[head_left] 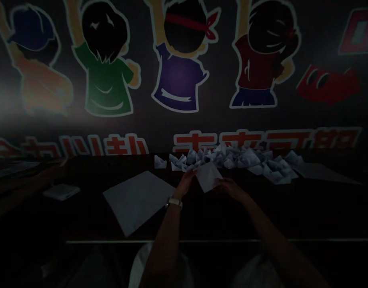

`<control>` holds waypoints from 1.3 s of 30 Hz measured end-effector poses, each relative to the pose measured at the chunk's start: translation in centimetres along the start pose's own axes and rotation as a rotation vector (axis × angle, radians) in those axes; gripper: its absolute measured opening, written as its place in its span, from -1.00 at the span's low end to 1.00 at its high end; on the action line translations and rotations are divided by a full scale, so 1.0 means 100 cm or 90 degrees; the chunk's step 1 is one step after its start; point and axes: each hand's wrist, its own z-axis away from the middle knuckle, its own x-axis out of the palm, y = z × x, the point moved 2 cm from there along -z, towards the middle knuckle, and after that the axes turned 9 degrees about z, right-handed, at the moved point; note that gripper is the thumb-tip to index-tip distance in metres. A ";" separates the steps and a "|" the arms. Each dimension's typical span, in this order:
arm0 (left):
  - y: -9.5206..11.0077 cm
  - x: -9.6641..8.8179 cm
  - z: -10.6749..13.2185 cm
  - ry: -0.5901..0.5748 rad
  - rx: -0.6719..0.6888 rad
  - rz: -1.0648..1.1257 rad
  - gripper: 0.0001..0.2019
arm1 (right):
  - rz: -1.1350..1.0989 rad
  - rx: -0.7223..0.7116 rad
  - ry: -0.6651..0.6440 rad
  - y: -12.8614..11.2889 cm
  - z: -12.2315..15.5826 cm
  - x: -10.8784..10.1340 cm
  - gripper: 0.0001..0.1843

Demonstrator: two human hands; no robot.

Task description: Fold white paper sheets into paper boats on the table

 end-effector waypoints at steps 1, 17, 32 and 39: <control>0.001 -0.001 0.000 -0.008 0.000 -0.005 -0.65 | 0.001 0.005 -0.007 0.000 0.000 -0.001 -0.77; 0.001 -0.010 0.000 -0.098 0.004 -0.039 -0.76 | -0.017 -0.021 -0.005 -0.006 0.001 -0.008 -0.76; -0.039 0.021 0.003 0.027 -0.010 -0.137 -0.58 | 0.192 -0.210 0.117 -0.002 -0.003 0.004 -0.74; -0.044 0.013 -0.007 0.046 0.074 -0.162 -0.70 | 0.148 -0.170 0.166 -0.010 -0.002 0.003 -0.64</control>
